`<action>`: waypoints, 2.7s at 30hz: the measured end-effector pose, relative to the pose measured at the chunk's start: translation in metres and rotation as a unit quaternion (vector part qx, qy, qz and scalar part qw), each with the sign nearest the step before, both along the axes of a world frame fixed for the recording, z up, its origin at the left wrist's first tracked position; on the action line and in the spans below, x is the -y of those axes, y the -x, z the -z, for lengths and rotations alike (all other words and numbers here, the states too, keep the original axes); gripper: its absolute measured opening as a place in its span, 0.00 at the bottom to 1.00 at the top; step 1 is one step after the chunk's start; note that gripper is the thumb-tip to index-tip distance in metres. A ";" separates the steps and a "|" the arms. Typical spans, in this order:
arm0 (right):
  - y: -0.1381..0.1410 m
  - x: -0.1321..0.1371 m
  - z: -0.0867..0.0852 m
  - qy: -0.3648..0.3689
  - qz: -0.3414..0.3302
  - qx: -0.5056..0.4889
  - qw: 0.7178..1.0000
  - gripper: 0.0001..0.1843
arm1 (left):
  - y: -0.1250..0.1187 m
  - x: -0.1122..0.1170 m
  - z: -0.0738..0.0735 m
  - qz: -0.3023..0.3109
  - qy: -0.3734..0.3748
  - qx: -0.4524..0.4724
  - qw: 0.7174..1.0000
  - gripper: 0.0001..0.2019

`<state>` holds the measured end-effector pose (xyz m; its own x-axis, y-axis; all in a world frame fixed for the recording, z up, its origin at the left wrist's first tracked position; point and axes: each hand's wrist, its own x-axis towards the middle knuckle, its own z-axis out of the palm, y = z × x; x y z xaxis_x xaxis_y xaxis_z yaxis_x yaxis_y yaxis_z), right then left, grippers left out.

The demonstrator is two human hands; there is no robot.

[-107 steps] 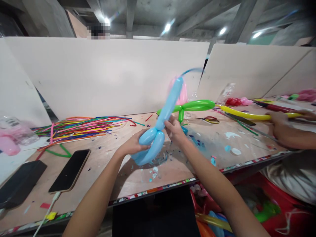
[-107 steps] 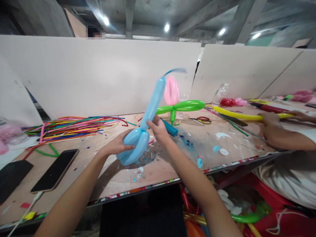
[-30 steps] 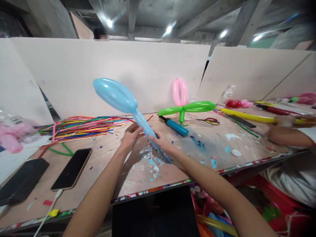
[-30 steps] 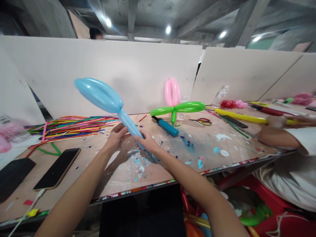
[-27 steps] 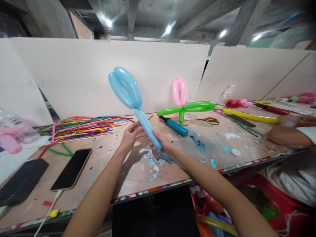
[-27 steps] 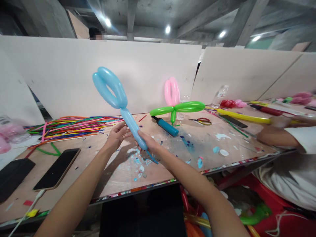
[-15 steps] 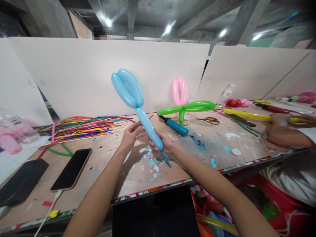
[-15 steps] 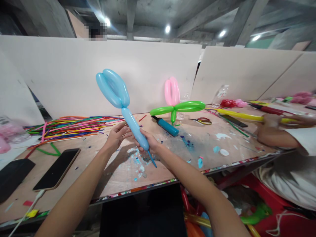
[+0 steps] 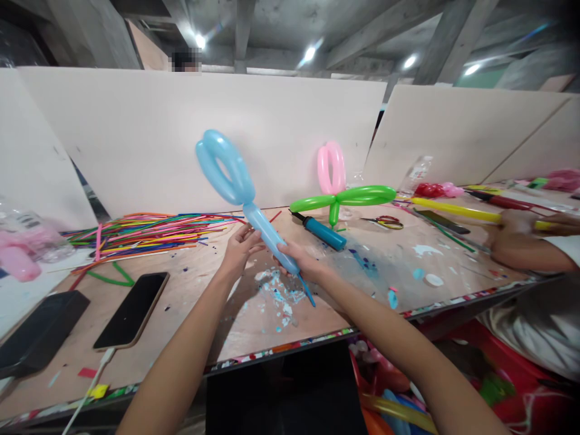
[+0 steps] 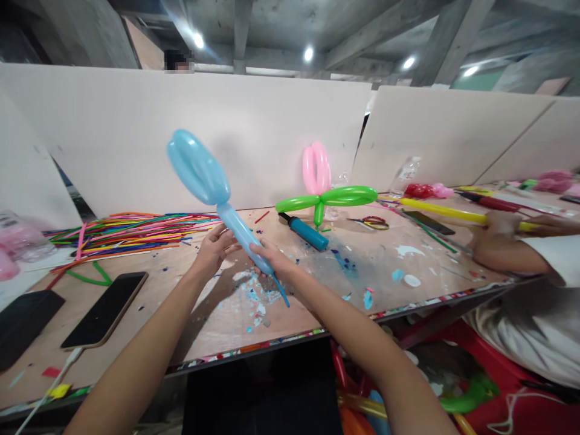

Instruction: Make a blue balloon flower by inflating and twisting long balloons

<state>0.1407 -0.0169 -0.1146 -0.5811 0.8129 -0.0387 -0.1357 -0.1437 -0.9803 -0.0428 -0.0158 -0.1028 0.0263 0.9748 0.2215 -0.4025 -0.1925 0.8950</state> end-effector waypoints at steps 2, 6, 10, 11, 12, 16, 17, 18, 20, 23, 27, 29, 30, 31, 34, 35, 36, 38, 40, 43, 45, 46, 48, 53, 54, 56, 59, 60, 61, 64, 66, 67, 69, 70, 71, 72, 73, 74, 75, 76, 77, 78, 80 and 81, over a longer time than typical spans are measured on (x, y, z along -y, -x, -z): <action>0.002 0.003 0.001 -0.090 0.046 0.049 0.994 0.23 | 0.001 0.000 0.000 -0.014 -0.014 0.008 1.000 0.20; 0.006 0.005 0.005 -0.209 0.100 0.132 0.964 0.21 | 0.003 0.000 -0.001 -0.035 -0.022 0.019 0.999 0.18; 0.006 0.005 0.006 -0.343 0.191 0.193 0.899 0.20 | 0.001 0.001 -0.001 -0.026 -0.013 -0.007 1.000 0.18; 0.005 0.004 0.004 -0.373 0.214 0.211 0.878 0.21 | 0.001 0.001 -0.001 -0.038 -0.005 -0.028 0.999 0.19; 0.004 0.004 0.002 -0.395 0.234 0.230 0.858 0.22 | 0.001 0.001 -0.001 -0.069 0.000 -0.055 0.996 0.21; -0.012 -0.003 -0.014 -0.428 0.259 0.286 0.817 0.17 | 0.015 0.005 -0.009 -0.365 -0.097 -0.229 0.897 0.23; -0.018 -0.006 -0.020 -0.431 0.240 0.295 0.818 0.15 | 0.023 0.006 -0.012 -0.423 -0.149 -0.280 0.849 0.24; -0.026 -0.008 -0.025 -0.431 0.206 0.302 0.825 0.14 | 0.032 0.007 -0.015 -0.450 -0.198 -0.328 0.807 0.26; -0.042 -0.013 -0.034 -0.411 0.115 0.303 0.852 0.13 | 0.050 0.005 -0.019 -0.424 -0.256 -0.407 0.767 0.30; -0.062 -0.017 -0.042 -0.334 0.040 0.242 0.910 0.17 | 0.067 0.000 -0.020 -0.293 -0.208 -0.465 0.809 0.25; -0.068 -0.019 -0.039 -0.239 0.023 0.115 0.964 0.21 | 0.062 -0.001 -0.018 -0.132 -0.088 -0.381 0.911 0.14; -0.063 -0.017 -0.037 -0.204 0.006 0.066 0.977 0.22 | 0.055 0.002 -0.021 -0.077 -0.069 -0.319 0.942 0.12; -0.059 -0.015 -0.036 -0.186 -0.005 0.046 0.982 0.23 | 0.052 0.003 -0.022 -0.075 -0.063 -0.302 0.948 0.12; -0.054 -0.013 -0.036 -0.171 -0.016 0.033 0.985 0.23 | 0.049 0.003 -0.022 -0.097 -0.059 -0.300 0.947 0.12; -0.037 0.000 -0.033 -0.182 -0.023 0.058 0.981 0.23 | 0.038 0.002 -0.020 -0.253 -0.065 -0.339 0.904 0.12; -0.030 0.004 -0.031 -0.205 -0.010 0.084 0.975 0.23 | 0.033 0.002 -0.018 -0.292 -0.068 -0.343 0.890 0.13; -0.022 0.009 -0.028 -0.236 0.014 0.113 0.965 0.23 | 0.027 0.001 -0.016 -0.310 -0.070 -0.332 0.888 0.14; -0.007 0.017 -0.019 -0.311 0.084 0.170 0.931 0.23 | 0.015 0.001 -0.013 -0.274 -0.069 -0.270 0.920 0.16; 0.004 0.022 -0.010 -0.376 0.146 0.220 0.888 0.26 | 0.005 0.003 -0.012 -0.183 -0.065 -0.178 0.965 0.17; 0.010 0.023 -0.002 -0.410 0.182 0.260 0.855 0.29 | -0.001 0.007 -0.016 -0.067 -0.031 -0.048 0.996 0.17; 0.006 0.020 -0.001 -0.413 0.178 0.259 0.855 0.27 | 0.000 0.009 -0.020 -0.030 -0.006 -0.002 1.000 0.17; 0.003 0.018 -0.001 -0.415 0.172 0.254 0.857 0.26 | 0.001 0.009 -0.022 -0.019 0.003 0.009 1.000 0.18; -0.002 0.014 -0.003 -0.421 0.156 0.237 0.862 0.23 | 0.003 0.010 -0.025 -0.004 0.016 0.021 1.000 0.19; -0.008 0.005 -0.006 -0.411 0.114 0.190 0.884 0.27 | 0.000 0.013 -0.028 0.023 0.040 0.054 0.997 0.21; -0.007 0.005 -0.007 -0.386 0.093 0.174 0.901 0.28 | -0.001 0.014 -0.028 0.033 0.041 0.057 0.997 0.21; -0.006 0.006 -0.008 -0.334 0.052 0.134 0.931 0.29 | -0.002 0.015 -0.028 0.049 0.034 0.058 0.997 0.21; -0.004 0.007 -0.009 -0.307 0.031 0.089 0.947 0.30 | -0.003 0.017 -0.025 0.072 0.020 0.051 0.996 0.20; -0.004 0.007 -0.009 -0.304 0.032 0.085 0.948 0.30 | -0.004 0.018 -0.024 0.078 0.020 0.044 0.996 0.20; -0.003 0.006 -0.008 -0.303 0.033 0.088 0.948 0.30 | -0.005 0.018 -0.023 0.080 0.023 0.035 0.996 0.21; -0.002 0.006 -0.004 -0.338 0.064 0.129 0.930 0.29 | -0.012 0.019 -0.019 0.020 0.022 -0.007 1.000 0.23; -0.001 0.008 -0.002 -0.368 0.095 0.167 0.910 0.30 | -0.016 0.019 -0.015 -0.047 -0.002 -0.042 0.998 0.25; 0.000 0.009 -0.001 -0.377 0.108 0.187 0.901 0.31 | -0.018 0.018 -0.013 -0.073 -0.013 -0.059 0.996 0.27; 0.002 0.012 -0.001 -0.391 0.134 0.225 0.882 0.30 | -0.020 0.018 -0.010 -0.099 -0.027 -0.087 0.991 0.30; 0.002 0.013 -0.001 -0.404 0.156 0.239 0.869 0.28 | -0.020 0.017 -0.009 -0.113 -0.032 -0.095 0.989 0.32; 0.003 0.013 -0.001 -0.424 0.185 0.248 0.851 0.27 | -0.021 0.018 -0.009 -0.132 -0.037 -0.098 0.986 0.34; 0.003 0.013 -0.001 -0.451 0.217 0.251 0.828 0.27 | -0.022 0.019 -0.009 -0.154 -0.046 -0.096 0.982 0.37; 0.003 0.012 -0.002 -0.484 0.249 0.252 0.800 0.26 | -0.023 0.020 -0.010 -0.171 -0.059 -0.091 0.979 0.41; 0.003 0.011 -0.001 -0.520 0.277 0.253 0.768 0.25 | -0.025 0.022 -0.010 -0.182 -0.074 -0.085 0.977 0.45; 0.002 0.009 -0.001 -0.554 0.298 0.254 0.734 0.24 | -0.028 0.024 -0.011 -0.182 -0.090 -0.078 0.976 0.48; 0.002 0.008 0.000 -0.585 0.309 0.260 0.703 0.23 | -0.031 0.026 -0.011 -0.173 -0.104 -0.070 0.977 0.50; 0.001 0.008 0.002 -0.609 0.315 0.265 0.678 0.22 | -0.034 0.027 -0.012 -0.158 -0.112 -0.061 0.979 0.49; 0.001 0.008 0.003 -0.626 0.315 0.269 0.660 0.22 | -0.036 0.028 -0.012 -0.144 -0.113 -0.050 0.982 0.46; 0.001 0.011 0.005 -0.642 0.299 0.265 0.654 0.24 | -0.036 0.028 -0.012 -0.121 -0.094 -0.018 0.988 0.38; 0.001 0.013 0.006 -0.643 0.286 0.256 0.663 0.26 | -0.033 0.026 -0.011 -0.110 -0.076 -0.002 0.991 0.34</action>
<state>0.1396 -0.0298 -0.1202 -0.3424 0.4465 0.8267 0.5898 0.7870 -0.1808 -0.0101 -0.0419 -0.0914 -0.1810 0.9123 0.3675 -0.3322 -0.4084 0.8502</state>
